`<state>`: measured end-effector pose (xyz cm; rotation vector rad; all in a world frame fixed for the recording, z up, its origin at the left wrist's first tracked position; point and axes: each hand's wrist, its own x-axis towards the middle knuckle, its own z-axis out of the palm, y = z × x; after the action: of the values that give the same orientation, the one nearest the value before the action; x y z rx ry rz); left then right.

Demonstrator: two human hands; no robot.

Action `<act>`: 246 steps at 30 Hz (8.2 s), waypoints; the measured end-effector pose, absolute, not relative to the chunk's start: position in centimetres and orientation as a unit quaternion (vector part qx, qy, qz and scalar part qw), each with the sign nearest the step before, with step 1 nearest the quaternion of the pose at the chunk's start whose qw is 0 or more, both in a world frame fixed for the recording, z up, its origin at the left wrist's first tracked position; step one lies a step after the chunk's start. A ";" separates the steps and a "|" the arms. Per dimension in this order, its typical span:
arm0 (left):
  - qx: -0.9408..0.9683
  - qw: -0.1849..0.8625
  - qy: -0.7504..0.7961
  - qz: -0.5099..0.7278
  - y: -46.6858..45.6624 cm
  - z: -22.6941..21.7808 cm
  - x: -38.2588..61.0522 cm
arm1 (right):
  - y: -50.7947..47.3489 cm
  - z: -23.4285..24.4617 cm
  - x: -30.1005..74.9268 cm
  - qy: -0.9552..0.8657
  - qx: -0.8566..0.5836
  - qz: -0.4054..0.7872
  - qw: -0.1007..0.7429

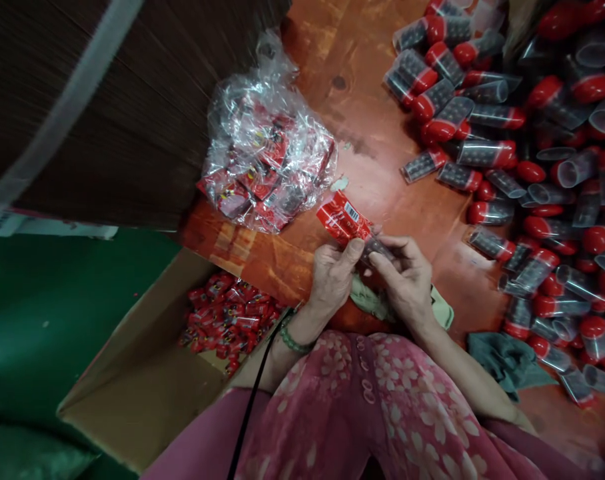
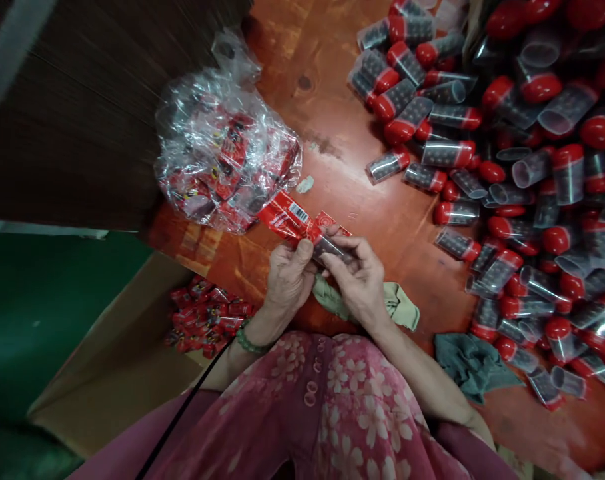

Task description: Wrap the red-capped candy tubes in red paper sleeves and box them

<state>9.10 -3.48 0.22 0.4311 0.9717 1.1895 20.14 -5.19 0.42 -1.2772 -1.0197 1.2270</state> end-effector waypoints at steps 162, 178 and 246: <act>0.512 0.421 0.575 0.479 -2.9 0.6 8.2 | -6.4 -1.7 20.4 -0.325 -0.497 0.567 0.571; 0.661 0.247 0.571 0.420 -2.3 0.8 7.7 | -6.7 -1.0 20.1 -0.370 -0.547 0.531 0.532; 0.291 0.736 0.402 0.460 -1.9 0.3 8.9 | -5.3 -1.2 21.2 -0.263 -0.473 0.659 0.523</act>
<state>8.90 -1.92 0.25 0.6400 0.8828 1.0109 21.19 -5.32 -1.19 -1.1320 -0.6292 1.5774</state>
